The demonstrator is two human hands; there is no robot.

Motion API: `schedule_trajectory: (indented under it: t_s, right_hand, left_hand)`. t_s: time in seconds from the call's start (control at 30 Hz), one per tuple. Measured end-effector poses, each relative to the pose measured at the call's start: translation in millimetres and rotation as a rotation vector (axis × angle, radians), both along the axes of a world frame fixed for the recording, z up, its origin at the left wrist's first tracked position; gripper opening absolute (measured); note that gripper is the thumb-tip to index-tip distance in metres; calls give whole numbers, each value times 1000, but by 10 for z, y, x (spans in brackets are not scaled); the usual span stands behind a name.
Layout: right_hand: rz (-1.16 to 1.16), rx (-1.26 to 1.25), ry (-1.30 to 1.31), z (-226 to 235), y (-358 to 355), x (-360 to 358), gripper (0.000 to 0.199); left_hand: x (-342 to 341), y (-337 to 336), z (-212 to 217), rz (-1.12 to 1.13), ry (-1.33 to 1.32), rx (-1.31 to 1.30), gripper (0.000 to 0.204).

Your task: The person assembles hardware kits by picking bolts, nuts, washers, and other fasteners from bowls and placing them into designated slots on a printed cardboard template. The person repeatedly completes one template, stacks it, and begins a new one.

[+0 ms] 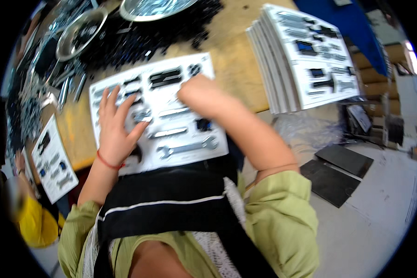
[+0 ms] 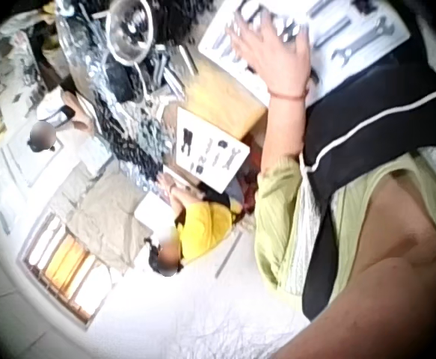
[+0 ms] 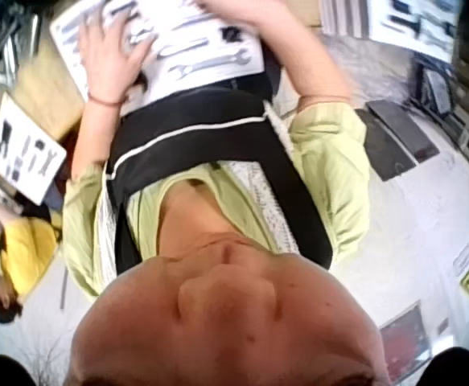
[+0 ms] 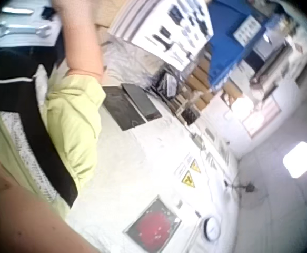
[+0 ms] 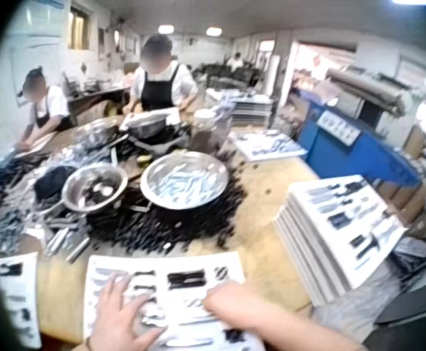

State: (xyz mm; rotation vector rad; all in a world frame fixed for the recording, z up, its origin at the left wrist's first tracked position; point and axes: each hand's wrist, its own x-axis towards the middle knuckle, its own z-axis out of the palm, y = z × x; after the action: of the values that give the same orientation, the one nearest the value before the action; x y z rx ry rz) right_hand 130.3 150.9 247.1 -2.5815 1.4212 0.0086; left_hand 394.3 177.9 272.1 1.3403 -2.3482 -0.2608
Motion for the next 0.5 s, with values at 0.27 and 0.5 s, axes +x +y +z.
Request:
schedule_trajectory:
  t_s: [0.27, 0.5]
  right_hand:
    - [-537, -51, -225, 517, 736, -595, 8]
    - [-963, -22, -401, 150, 1750, -852, 19]
  left_hand:
    - [744, -241, -130, 205, 149, -49, 49]
    - [1520, -266, -568, 516, 324, 416, 63]
